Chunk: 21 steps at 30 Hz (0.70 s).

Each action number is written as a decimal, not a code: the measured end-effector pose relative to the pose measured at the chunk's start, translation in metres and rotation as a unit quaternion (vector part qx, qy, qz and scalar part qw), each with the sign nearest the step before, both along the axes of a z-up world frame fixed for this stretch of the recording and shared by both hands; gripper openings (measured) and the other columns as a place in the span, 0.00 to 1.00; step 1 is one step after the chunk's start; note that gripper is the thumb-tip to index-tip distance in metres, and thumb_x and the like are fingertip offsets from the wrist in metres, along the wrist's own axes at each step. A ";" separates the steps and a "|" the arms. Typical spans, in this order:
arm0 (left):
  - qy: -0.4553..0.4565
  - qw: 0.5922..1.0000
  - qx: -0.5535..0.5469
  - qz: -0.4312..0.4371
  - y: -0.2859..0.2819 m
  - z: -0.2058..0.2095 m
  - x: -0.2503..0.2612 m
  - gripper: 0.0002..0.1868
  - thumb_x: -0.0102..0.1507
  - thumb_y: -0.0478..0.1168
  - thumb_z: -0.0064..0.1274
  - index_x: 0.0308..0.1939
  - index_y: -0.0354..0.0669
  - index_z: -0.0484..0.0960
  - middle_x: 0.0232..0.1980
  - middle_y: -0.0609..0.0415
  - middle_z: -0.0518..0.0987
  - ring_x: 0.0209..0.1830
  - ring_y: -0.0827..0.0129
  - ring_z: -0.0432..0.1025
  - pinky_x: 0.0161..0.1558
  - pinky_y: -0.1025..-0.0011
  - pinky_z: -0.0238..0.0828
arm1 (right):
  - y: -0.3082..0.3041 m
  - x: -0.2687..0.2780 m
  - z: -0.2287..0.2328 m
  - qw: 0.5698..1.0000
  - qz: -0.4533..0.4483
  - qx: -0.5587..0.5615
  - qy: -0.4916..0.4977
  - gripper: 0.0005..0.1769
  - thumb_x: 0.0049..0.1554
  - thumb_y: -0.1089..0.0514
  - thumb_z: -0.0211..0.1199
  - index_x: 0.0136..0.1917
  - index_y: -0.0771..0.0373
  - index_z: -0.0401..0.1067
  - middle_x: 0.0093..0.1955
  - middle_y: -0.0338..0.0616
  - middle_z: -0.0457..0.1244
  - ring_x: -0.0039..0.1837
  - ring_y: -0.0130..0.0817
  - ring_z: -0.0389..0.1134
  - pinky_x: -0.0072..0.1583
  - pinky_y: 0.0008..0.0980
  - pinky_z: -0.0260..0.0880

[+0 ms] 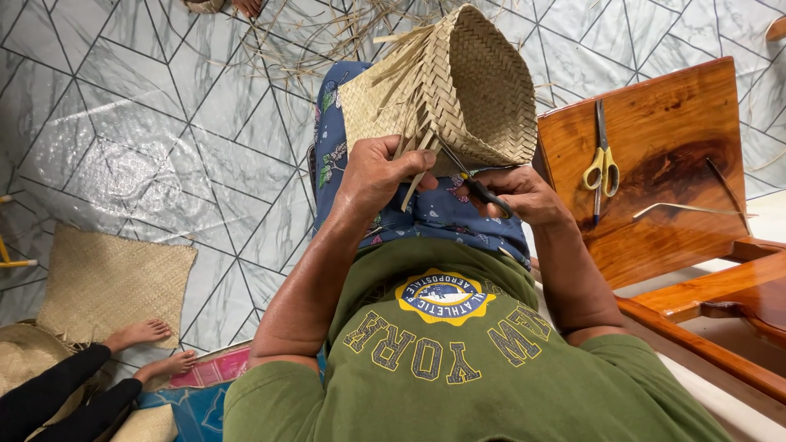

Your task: Trimming excess straw from a hand-woven basket using scissors

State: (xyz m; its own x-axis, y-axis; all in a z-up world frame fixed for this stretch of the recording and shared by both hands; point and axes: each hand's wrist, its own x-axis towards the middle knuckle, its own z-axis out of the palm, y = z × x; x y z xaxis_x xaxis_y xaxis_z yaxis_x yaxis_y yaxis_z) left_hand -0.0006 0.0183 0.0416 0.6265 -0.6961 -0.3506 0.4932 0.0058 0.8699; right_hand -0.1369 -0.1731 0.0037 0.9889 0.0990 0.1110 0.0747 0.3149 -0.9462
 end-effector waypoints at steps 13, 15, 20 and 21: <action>0.004 1.000 -0.009 -0.004 -0.001 0.001 0.000 0.09 0.52 0.37 0.62 0.28 0.33 0.80 0.21 0.41 0.78 0.22 0.68 0.76 0.31 0.75 0.75 | -0.003 -0.003 -0.021 0.998 0.020 -0.054 -0.021 0.13 0.50 0.57 0.64 0.40 0.71 0.71 0.28 0.43 0.61 0.31 0.23 0.57 0.36 0.22 0.56; -0.010 1.000 -0.010 -0.012 -0.002 0.002 0.000 0.08 0.52 0.36 0.62 0.27 0.34 0.80 0.20 0.42 0.78 0.21 0.70 0.75 0.30 0.76 0.75 | 0.002 -0.005 -0.022 0.999 0.017 -0.034 -0.014 0.16 0.51 0.55 0.62 0.44 0.72 0.70 0.32 0.45 0.63 0.34 0.24 0.59 0.39 0.23 0.58; -0.006 1.000 -0.014 -0.015 0.004 0.008 -0.003 0.08 0.53 0.37 0.61 0.26 0.35 0.81 0.20 0.42 0.78 0.21 0.69 0.75 0.30 0.76 0.75 | 0.002 -0.008 -0.018 0.999 0.024 -0.032 -0.020 0.17 0.52 0.53 0.61 0.45 0.73 0.70 0.33 0.46 0.63 0.36 0.26 0.59 0.41 0.25 0.58; -0.006 1.000 -0.017 -0.012 0.005 0.007 -0.002 0.08 0.53 0.37 0.61 0.27 0.35 0.81 0.20 0.41 0.77 0.21 0.69 0.75 0.31 0.75 0.75 | 0.001 -0.008 -0.018 0.999 0.032 -0.036 -0.024 0.17 0.53 0.53 0.60 0.44 0.73 0.70 0.33 0.46 0.63 0.36 0.27 0.59 0.41 0.26 0.58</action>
State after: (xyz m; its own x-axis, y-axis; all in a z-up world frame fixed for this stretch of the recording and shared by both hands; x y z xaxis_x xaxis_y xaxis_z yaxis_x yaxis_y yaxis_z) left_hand -0.0028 0.0232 0.0482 0.6131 -0.7231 -0.3182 0.4829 0.0242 0.8753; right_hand -0.1452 -0.1724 -0.0139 0.9739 0.1711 0.1490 0.1030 0.2515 -0.9624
